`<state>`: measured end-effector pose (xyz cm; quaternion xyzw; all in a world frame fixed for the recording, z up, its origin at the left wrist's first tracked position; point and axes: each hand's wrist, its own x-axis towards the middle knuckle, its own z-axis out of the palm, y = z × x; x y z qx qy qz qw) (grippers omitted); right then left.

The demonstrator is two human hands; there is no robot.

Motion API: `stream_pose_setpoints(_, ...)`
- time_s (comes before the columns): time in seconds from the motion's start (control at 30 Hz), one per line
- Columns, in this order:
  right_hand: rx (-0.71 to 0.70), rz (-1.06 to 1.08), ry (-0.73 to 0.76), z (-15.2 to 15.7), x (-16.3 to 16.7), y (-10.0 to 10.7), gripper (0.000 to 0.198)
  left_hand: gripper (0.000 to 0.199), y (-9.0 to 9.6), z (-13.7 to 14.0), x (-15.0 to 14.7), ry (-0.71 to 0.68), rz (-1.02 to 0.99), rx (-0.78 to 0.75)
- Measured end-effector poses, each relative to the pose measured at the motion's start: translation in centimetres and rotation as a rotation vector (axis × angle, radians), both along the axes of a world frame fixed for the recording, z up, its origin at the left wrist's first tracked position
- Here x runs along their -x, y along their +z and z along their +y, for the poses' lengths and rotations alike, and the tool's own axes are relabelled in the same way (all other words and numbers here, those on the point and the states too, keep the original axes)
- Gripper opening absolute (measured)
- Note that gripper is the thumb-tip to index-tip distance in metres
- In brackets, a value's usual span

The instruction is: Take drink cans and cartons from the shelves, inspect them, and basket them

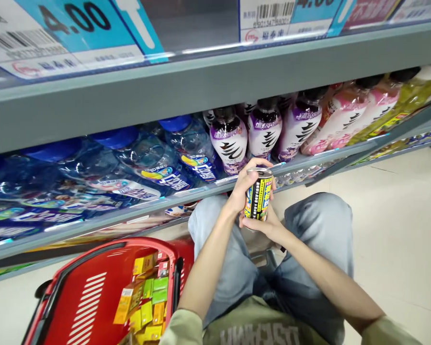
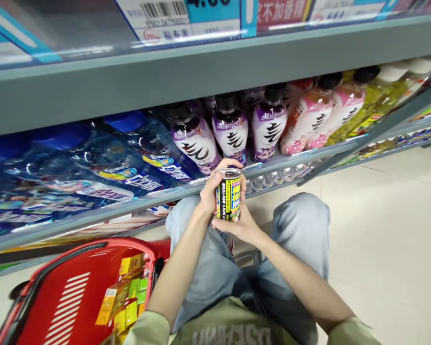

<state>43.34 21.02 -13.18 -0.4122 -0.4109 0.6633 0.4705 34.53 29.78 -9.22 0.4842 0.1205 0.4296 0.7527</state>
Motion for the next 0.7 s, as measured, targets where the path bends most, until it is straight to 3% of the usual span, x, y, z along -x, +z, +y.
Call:
stream_pose_setpoints(0.33, 0.018, -0.130, -0.191, 0.71, 0.29, 0.16, 0.025, 0.039, -1.07, 0.05, -0.36, 0.076, 0.108, -0.095)
stream_pose_setpoints(0.7, 0.086, -0.058, -0.195, 0.51, -0.06, -0.40, 0.026, 0.040, -1.05, 0.07, -0.78, 0.150, 0.145, -0.115)
